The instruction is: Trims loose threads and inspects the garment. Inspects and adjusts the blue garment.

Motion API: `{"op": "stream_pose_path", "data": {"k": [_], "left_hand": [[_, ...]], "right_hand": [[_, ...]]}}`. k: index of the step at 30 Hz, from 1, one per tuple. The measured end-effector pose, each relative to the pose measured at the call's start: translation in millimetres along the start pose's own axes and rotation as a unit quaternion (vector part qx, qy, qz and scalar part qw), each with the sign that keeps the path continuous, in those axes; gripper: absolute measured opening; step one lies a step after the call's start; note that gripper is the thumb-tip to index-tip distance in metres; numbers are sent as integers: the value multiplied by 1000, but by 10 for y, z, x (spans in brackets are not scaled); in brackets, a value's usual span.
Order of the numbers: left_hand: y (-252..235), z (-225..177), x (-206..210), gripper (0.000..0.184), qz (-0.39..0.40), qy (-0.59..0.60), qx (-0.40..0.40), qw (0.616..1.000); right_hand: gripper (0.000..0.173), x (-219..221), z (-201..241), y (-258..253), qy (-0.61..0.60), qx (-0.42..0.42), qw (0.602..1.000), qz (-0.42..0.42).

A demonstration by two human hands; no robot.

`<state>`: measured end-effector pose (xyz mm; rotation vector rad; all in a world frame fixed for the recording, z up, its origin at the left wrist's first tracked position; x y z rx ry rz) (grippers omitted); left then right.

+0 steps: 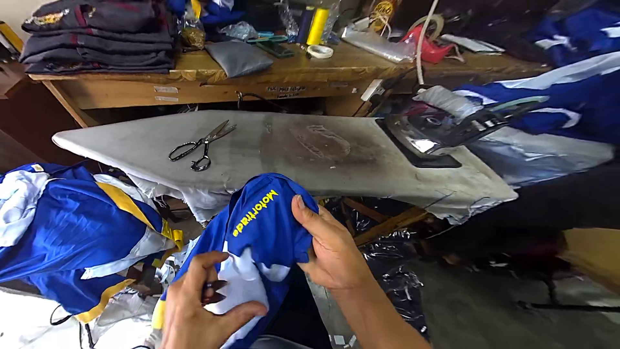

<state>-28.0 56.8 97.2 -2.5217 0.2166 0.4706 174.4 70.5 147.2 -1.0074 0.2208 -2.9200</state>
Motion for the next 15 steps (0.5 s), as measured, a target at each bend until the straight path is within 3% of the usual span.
{"op": "stream_pose_path", "data": {"k": [1, 3, 5, 8, 11, 14, 15], "left_hand": [[35, 7, 49, 68, -18, -42, -3, 999], [63, 85, 46, 38, -59, -104, 17, 993], [18, 145, -133, 14, -70, -86, 42, 993], [-169, -68, -614, 11, -24, 5, 75, 997], [-430, -625, -1021, 12, -4, 14, 148, 989], [-720, -1099, -1292, 8, -52, -24, 175, 983], [-824, -1199, -1324, 6, -65, -47, 178, 981]], "right_hand": [[30, 86, 22, -1, -11, -2, 1000, 13], [29, 206, 73, 15, -12, -11, 999, 36], [27, 278, 202, 43, 25, -40, 997, 69], [30, 379, 547, 115, 135, -85, 979, 130], [43, 572, 991, 167, 169, -129, 956, 204], [64, 414, 1128, -69, -2, -201, 944, 262], [68, 155, 1032, -277, -53, -252, 914, 315]]}}
Point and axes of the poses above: each hand's wrist, its own y-axis away from the middle knuckle, its own x-axis out of the palm, z = x × y, the point moved 7 cm from there along -y, towards the middle knuckle, and after that the axes turned 1 degree about -z, right-handed, at the moved point
